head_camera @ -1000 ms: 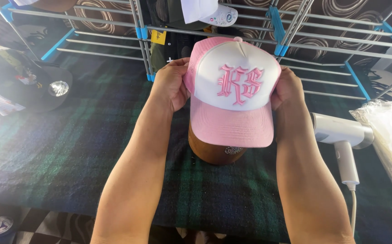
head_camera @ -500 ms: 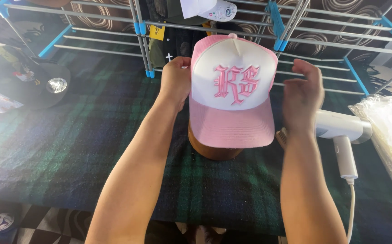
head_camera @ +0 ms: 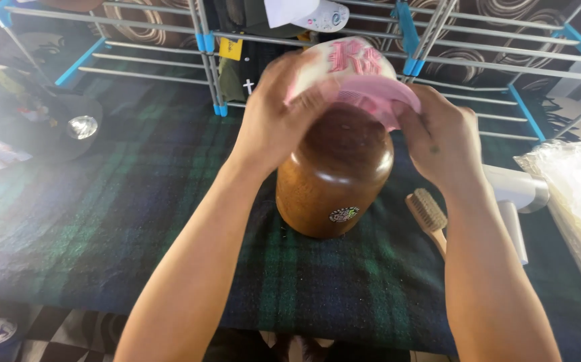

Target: Retrieving a trucker cap from a storage rack, placing it on a wooden head form, and cleaning it thoroughly with a brush.

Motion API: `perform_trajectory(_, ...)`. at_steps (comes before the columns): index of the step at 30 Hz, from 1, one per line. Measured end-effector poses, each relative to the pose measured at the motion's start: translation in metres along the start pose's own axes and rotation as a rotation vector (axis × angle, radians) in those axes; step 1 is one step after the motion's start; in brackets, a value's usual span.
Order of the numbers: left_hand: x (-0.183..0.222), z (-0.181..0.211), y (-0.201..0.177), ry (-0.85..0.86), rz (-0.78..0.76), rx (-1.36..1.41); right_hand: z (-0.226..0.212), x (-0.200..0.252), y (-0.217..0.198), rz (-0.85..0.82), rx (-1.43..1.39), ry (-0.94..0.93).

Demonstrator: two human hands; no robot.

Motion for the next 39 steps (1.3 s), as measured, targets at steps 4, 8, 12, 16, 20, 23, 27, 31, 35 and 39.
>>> perform_trajectory(4, 0.004, -0.018, 0.013, 0.108, -0.141, -0.221, 0.003, -0.008, 0.007, -0.05, -0.139, -0.01)
perform_trajectory(8, 0.025, -0.006, 0.02, 0.333, -0.112, -0.404, -0.019, 0.023, -0.015, -0.047, -0.101, -0.134)
perform_trajectory(12, 0.067, 0.012, 0.019, 0.486, -0.125, -0.389, -0.017, 0.07, -0.02, 0.028, -0.071, -0.117)
perform_trajectory(16, 0.106, 0.017, 0.018, 0.571, -0.14, -0.362, -0.036, 0.104, -0.025, 0.162, -0.152, -0.29)
perform_trajectory(20, 0.146, -0.001, 0.022, 0.611, -0.103, -0.365, -0.044, 0.137, -0.003, 0.098, -0.111, -0.361)
perform_trajectory(23, 0.172, -0.025, 0.028, 0.597, -0.105, -0.332, -0.043, 0.165, 0.026, 0.103, -0.091, -0.347)
perform_trajectory(27, 0.196, -0.056, 0.04, 0.542, -0.159, -0.344, -0.041, 0.193, 0.062, 0.087, -0.108, -0.262)
perform_trajectory(31, 0.201, -0.064, 0.041, 0.531, -0.16, -0.366, -0.041, 0.198, 0.071, 0.128, -0.116, -0.239)
perform_trajectory(35, 0.2, -0.057, 0.034, 0.448, -0.274, -0.416, -0.039, 0.186, 0.053, -0.1, -0.135, -0.18)
perform_trajectory(39, 0.159, -0.013, 0.0, 0.427, -0.223, -0.12, -0.025, 0.15, 0.0, -0.042, -0.217, -0.188)
Point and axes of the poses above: each hand's wrist, its own x-axis away from the middle knuckle, its own y-axis out of the palm, z = x × y, the point moved 7 cm from there along -x, towards the middle knuckle, and after that the axes turned 10 degrees about x, right-handed, at the moved point
